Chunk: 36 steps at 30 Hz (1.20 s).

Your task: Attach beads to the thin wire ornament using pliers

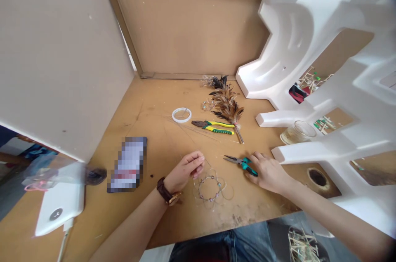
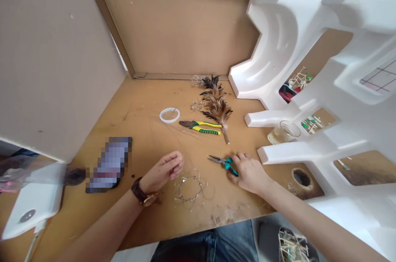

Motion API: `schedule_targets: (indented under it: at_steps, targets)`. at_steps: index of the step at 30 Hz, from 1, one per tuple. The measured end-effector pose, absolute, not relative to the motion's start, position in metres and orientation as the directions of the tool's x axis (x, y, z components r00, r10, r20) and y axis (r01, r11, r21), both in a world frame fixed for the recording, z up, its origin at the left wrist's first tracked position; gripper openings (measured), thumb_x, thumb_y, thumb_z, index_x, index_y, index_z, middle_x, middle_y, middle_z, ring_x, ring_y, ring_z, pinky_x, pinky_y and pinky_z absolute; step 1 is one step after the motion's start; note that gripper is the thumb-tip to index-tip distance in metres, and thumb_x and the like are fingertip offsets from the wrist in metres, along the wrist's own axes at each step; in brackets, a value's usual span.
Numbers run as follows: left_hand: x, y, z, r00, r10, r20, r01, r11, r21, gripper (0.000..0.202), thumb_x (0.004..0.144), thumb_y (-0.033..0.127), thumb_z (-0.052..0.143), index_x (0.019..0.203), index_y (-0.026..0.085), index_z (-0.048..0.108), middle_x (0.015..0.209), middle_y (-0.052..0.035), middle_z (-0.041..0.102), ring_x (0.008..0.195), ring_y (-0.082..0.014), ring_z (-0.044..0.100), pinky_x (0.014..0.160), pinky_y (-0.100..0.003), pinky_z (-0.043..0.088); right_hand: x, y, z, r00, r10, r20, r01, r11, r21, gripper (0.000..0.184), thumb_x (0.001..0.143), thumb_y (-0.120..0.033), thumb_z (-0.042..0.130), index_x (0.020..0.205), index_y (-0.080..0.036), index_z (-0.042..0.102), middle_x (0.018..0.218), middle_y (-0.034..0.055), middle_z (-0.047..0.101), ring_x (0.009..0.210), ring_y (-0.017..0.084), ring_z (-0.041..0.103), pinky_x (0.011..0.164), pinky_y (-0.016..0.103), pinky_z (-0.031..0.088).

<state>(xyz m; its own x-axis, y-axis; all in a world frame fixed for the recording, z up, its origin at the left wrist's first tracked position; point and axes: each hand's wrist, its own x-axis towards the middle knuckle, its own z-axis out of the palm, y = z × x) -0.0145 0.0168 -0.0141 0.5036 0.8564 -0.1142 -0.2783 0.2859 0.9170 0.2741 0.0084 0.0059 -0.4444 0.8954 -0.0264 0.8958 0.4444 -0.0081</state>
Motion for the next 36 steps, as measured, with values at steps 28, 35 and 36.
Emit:
schedule_targets:
  at_steps: [28,35,36]
  targets:
    - [-0.007,0.007,-0.007,0.523,0.835,0.174,0.451,-0.444,0.774,0.023,0.088,0.026,0.041,0.071,0.017,0.054,0.071,-0.001,0.053,0.065,-0.0118,0.048,0.06,-0.022,0.036,0.18,0.025,0.032,-0.514,0.825,-0.234,0.409,-0.004,-0.912,0.02,0.077,-0.032,0.056,0.082,-0.017,0.067,0.066,-0.0008,0.063,0.052,0.009,0.051,0.052,0.021,0.039]
    - [-0.004,0.008,-0.008,0.426,0.891,0.157,0.525,-0.385,0.759,0.019,0.088,0.031,0.042,0.079,0.018,0.055,0.072,-0.0013,0.053,0.069,-0.0143,0.049,0.064,-0.025,0.038,0.192,0.032,0.025,-0.411,0.863,-0.292,0.28,-0.186,-0.942,0.022,0.072,-0.036,0.062,0.075,-0.014,0.065,0.061,-0.0013,0.06,0.047,0.007,0.048,0.048,0.021,0.038]
    - [-0.004,0.009,-0.009,0.417,0.896,0.151,0.547,-0.38,0.746,0.018,0.087,0.031,0.044,0.08,0.018,0.055,0.075,-0.002,0.054,0.072,-0.0152,0.05,0.066,-0.026,0.039,0.193,0.035,0.024,-0.383,0.881,-0.277,0.249,-0.191,-0.95,0.022,0.071,-0.036,0.063,0.075,-0.014,0.065,0.061,-0.0012,0.06,0.046,0.006,0.046,0.048,0.02,0.037]
